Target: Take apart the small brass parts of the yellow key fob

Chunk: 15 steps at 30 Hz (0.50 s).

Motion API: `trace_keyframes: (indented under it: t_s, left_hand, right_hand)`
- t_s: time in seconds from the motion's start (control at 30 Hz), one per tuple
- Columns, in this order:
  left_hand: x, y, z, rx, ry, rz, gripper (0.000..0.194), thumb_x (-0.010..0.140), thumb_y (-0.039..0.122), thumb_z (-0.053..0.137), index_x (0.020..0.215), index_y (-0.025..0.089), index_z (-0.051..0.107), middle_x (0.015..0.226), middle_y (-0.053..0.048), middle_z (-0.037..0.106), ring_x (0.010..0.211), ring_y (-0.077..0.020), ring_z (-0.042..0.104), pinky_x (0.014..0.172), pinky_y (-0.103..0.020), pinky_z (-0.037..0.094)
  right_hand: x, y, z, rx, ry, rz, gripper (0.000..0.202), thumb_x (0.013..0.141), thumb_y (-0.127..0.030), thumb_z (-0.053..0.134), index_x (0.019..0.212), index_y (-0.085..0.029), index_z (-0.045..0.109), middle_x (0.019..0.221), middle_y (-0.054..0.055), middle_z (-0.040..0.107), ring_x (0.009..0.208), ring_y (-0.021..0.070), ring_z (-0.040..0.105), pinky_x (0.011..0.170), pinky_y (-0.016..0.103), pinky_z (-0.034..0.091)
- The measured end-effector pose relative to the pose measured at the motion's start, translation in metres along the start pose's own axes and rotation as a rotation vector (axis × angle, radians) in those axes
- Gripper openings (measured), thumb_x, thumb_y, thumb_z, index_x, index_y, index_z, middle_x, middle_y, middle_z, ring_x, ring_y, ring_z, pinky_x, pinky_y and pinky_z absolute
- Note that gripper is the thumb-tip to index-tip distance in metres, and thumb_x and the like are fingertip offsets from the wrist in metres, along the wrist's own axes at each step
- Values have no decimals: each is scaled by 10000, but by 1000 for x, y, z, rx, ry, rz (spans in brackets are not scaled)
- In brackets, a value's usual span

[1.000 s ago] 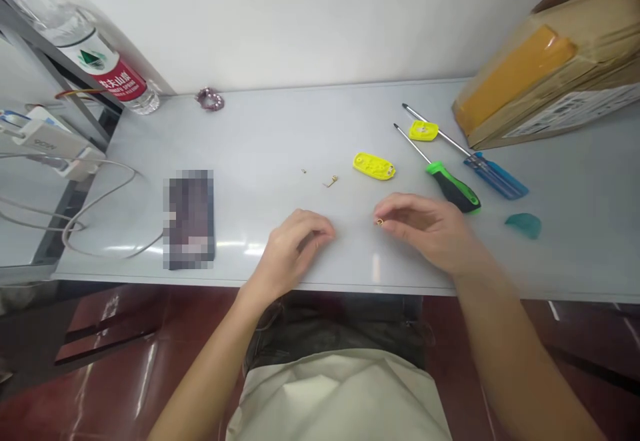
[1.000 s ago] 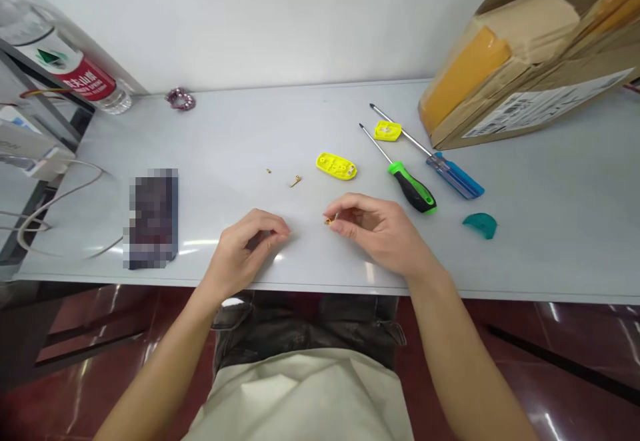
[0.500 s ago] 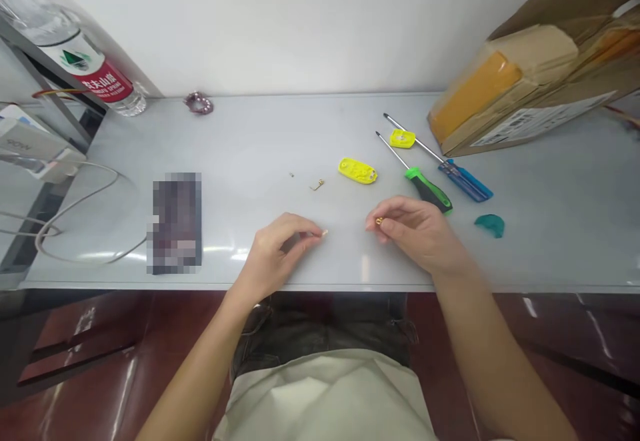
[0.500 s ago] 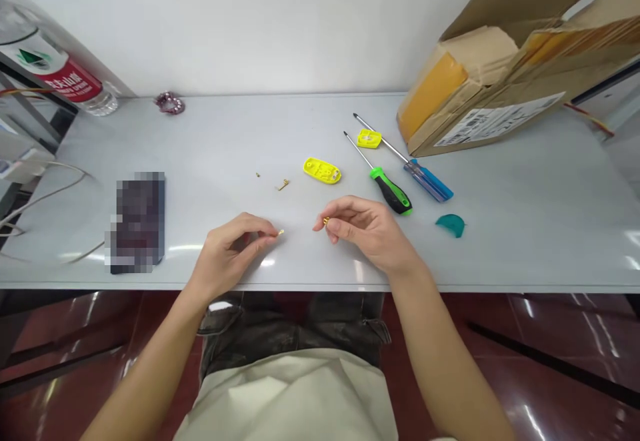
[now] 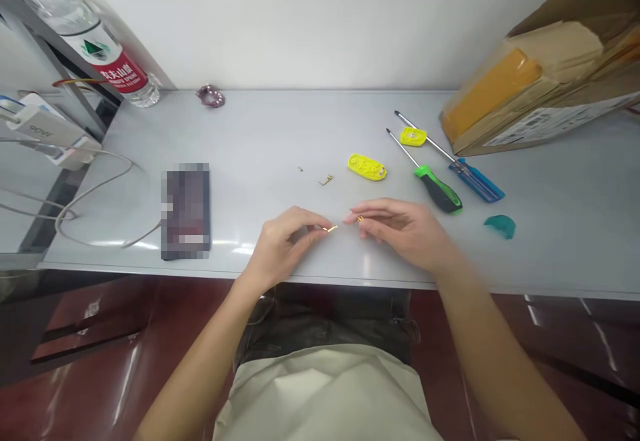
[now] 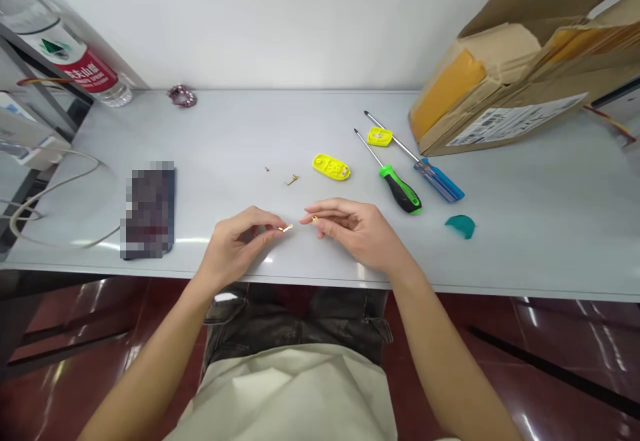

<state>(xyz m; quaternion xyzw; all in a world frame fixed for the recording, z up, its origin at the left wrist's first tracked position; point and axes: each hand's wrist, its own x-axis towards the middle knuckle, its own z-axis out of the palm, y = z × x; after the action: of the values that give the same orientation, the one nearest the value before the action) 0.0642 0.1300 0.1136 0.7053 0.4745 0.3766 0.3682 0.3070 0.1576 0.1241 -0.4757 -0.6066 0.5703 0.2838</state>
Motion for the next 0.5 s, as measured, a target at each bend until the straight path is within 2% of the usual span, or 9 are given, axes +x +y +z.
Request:
trace_keyframes:
  t_s: [0.1, 0.2, 0.33, 0.5]
  left_hand:
    - [0, -1, 1, 21, -1, 32, 94, 937, 213, 651, 993, 243, 721, 965, -8, 750, 864, -140, 657, 752, -270, 512]
    - [0, -2, 3, 62, 5, 65, 95, 942, 210, 643, 992, 231, 721, 970, -22, 754, 870, -151, 661, 759, -281, 522]
    - [0, -2, 5, 121, 8, 113, 105, 954, 202, 625, 1011, 222, 711, 960, -25, 755, 861, -150, 659, 771, -282, 529]
    - [1, -4, 6, 188, 4, 187, 102, 967, 189, 601, 1000, 201, 697, 944, -26, 755, 850, -150, 638, 790, -285, 525]
  right_hand:
    - [3, -3, 3, -125, -42, -25, 294, 903, -460, 630, 1087, -257, 737, 1075, 44, 730, 867, 155, 657, 802, 309, 536]
    - [9, -4, 5, -277, -24, -145, 238, 938, -420, 583, 1015, -270, 752, 1142, 38, 696, 1000, 174, 639, 831, 308, 516]
    - [15, -3, 7, -432, -34, -289, 206, 955, -367, 556, 1009, -282, 736, 1085, 37, 690, 1001, 181, 612, 843, 335, 499]
    - [19, 0, 8, -500, -88, -351, 198, 972, -337, 535, 978, -248, 712, 1024, 28, 718, 1007, 184, 614, 914, 353, 484]
